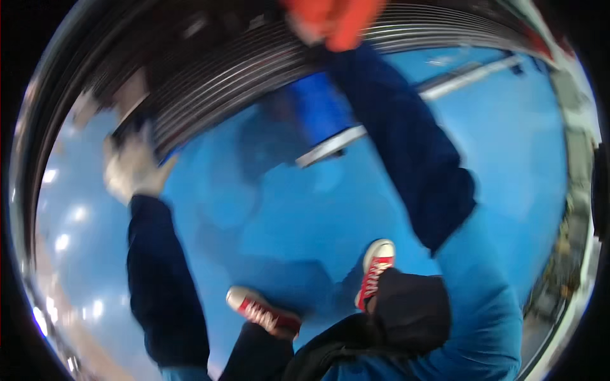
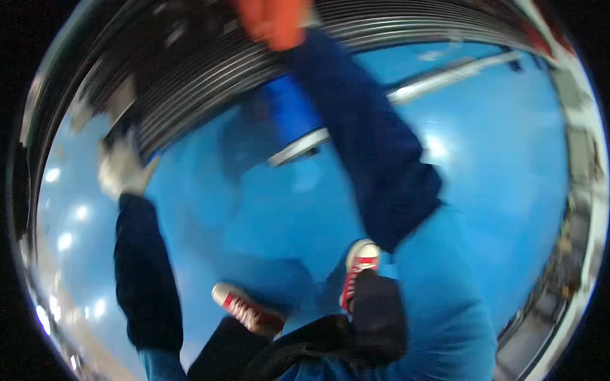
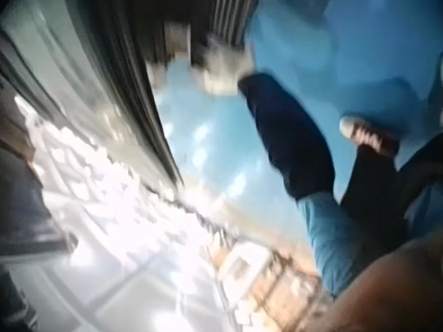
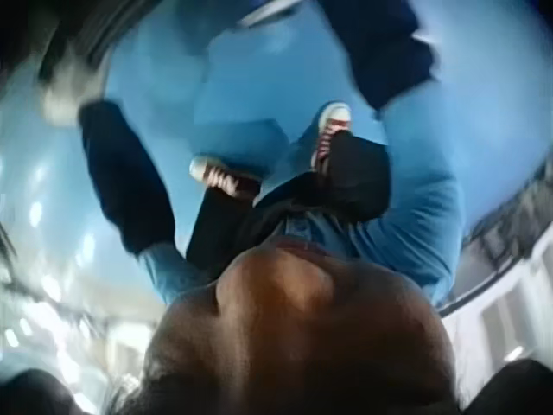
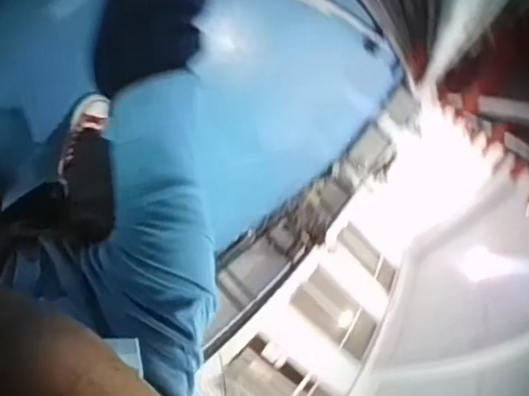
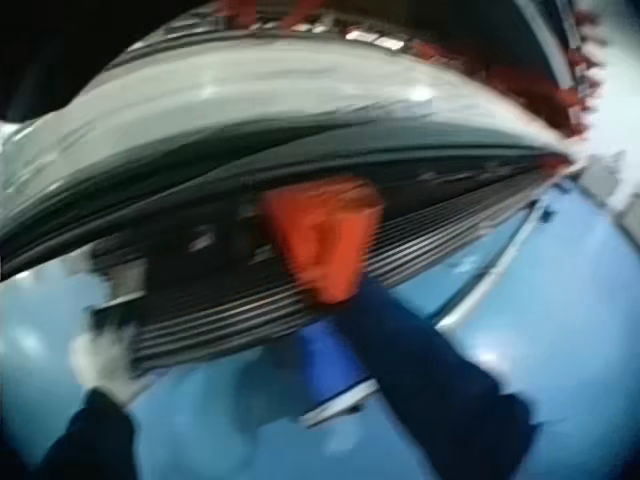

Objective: Wiping and scraping metal slats on a large circular fabrication structure.

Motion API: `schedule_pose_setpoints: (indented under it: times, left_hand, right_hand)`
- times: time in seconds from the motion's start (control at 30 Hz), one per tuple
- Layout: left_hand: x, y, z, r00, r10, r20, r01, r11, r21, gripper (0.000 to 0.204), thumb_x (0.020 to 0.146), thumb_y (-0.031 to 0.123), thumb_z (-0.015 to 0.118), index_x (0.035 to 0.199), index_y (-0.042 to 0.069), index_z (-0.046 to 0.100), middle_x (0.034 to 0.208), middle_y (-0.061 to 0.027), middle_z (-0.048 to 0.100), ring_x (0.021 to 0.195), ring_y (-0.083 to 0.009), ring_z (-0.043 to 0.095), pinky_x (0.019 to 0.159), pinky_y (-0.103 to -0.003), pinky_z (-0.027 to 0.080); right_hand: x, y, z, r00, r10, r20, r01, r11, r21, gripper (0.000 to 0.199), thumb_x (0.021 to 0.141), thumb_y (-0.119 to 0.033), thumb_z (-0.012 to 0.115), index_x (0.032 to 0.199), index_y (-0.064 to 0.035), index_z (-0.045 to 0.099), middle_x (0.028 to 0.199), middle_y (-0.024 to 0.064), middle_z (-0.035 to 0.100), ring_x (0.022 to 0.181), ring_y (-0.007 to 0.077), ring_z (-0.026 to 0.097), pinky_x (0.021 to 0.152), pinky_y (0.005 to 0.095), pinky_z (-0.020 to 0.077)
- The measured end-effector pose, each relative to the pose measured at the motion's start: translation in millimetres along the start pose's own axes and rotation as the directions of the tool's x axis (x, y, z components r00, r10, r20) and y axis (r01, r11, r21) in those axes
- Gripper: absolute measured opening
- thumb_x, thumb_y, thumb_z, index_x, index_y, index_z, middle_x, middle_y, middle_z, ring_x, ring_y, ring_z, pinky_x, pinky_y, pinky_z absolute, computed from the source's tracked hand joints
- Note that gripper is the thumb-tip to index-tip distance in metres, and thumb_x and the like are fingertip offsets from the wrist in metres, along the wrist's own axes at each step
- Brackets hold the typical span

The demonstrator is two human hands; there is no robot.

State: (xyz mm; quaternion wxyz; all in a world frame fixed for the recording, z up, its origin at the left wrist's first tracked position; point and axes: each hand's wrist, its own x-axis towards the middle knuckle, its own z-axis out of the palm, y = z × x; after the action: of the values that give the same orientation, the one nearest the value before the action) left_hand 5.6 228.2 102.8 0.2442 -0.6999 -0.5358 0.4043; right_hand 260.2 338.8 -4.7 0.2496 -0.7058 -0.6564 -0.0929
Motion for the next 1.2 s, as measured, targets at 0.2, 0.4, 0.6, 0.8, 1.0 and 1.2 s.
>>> schedule_pose_setpoints:
  times: [0.2, 0.4, 0.6, 0.8, 1.0, 1.2]
  left_hand:
    - [38.5, -21.0, 107.3, 0.723, -0.063, -0.688, -0.214, 0.927, -0.309, 0.071, 0.081, 0.054, 0.051, 0.138, 0.016, 0.032, 0.132, -0.0127, 0.046, 0.120, -0.0319, 0.042, 0.107, -0.044, 0.022]
    - [56.3, -34.2, 153.1, 0.657, -0.342, -0.672, -0.166, 0.804, -0.571, 0.072, 0.079, 0.056, 0.050, 0.137, 0.015, 0.035, 0.136, -0.0121, 0.041, 0.126, -0.0336, 0.035, 0.106, -0.050, 0.018]
    - [62.1, -10.6, 143.2, 0.573, -0.620, -0.535, 0.135, 0.716, -0.685, 0.076, 0.079, 0.054, 0.053, 0.139, 0.013, 0.032, 0.134, -0.0179, 0.040, 0.128, -0.0381, 0.030, 0.104, -0.051, 0.021]
    - [58.6, -13.9, 146.2, 0.488, -0.873, -0.003, 0.151, 0.088, -0.985, 0.080, 0.078, 0.052, 0.059, 0.137, 0.006, 0.031, 0.132, -0.0251, 0.039, 0.121, -0.0423, 0.036, 0.099, -0.050, 0.032]
    - [116.6, -42.0, 256.3, 0.925, -0.365, 0.107, -0.169, -0.647, -0.744, 0.065, 0.079, 0.053, 0.058, 0.108, -0.005, 0.055, 0.096, -0.0216, 0.060, 0.084, -0.0331, 0.060, 0.079, -0.037, 0.047]
    - [106.8, -37.7, 235.5, 0.865, -0.367, 0.343, 0.083, -0.569, -0.818, 0.063, 0.081, 0.055, 0.051, 0.094, -0.006, 0.061, 0.086, -0.0182, 0.064, 0.082, -0.0289, 0.060, 0.073, -0.035, 0.047]
  right_hand:
    - [-7.3, 215.5, -12.9, 0.998, 0.002, -0.055, 0.008, 0.981, 0.192, 0.044, 0.089, -0.040, 0.048, 0.108, -0.0018, 0.059, 0.102, 0.0144, 0.063, 0.087, 0.0317, 0.060, 0.079, 0.0382, 0.0456]
    - [-13.5, 129.0, -37.3, 0.992, -0.073, -0.102, 0.052, 0.980, -0.193, 0.046, 0.089, -0.044, 0.046, 0.105, -0.0029, 0.061, 0.106, 0.0133, 0.063, 0.094, 0.0329, 0.058, 0.083, 0.0358, 0.0442]
    - [-6.4, 151.7, -23.0, 0.998, 0.057, -0.040, -0.064, 0.974, -0.217, 0.050, 0.088, -0.046, 0.046, 0.112, -0.0034, 0.056, 0.113, 0.0133, 0.059, 0.101, 0.0323, 0.055, 0.088, 0.0358, 0.0428]
    - [-18.4, 115.1, -41.4, 0.996, 0.085, -0.028, -0.088, 0.986, -0.143, 0.049, 0.088, -0.045, 0.046, 0.110, -0.0034, 0.058, 0.111, 0.0141, 0.060, 0.099, 0.0336, 0.056, 0.087, 0.0370, 0.0430]
    - [-13.1, 110.8, -71.6, 0.998, 0.010, 0.059, -0.011, 1.000, 0.017, 0.047, 0.090, -0.042, 0.044, 0.111, -0.0025, 0.058, 0.111, 0.0153, 0.060, 0.100, 0.0357, 0.055, 0.086, 0.0378, 0.0431]
    - [-13.5, 115.7, -75.7, 0.985, 0.049, 0.164, -0.047, 0.999, -0.021, 0.048, 0.091, -0.043, 0.043, 0.115, -0.0041, 0.056, 0.114, 0.0149, 0.059, 0.103, 0.0361, 0.054, 0.087, 0.0381, 0.0429]
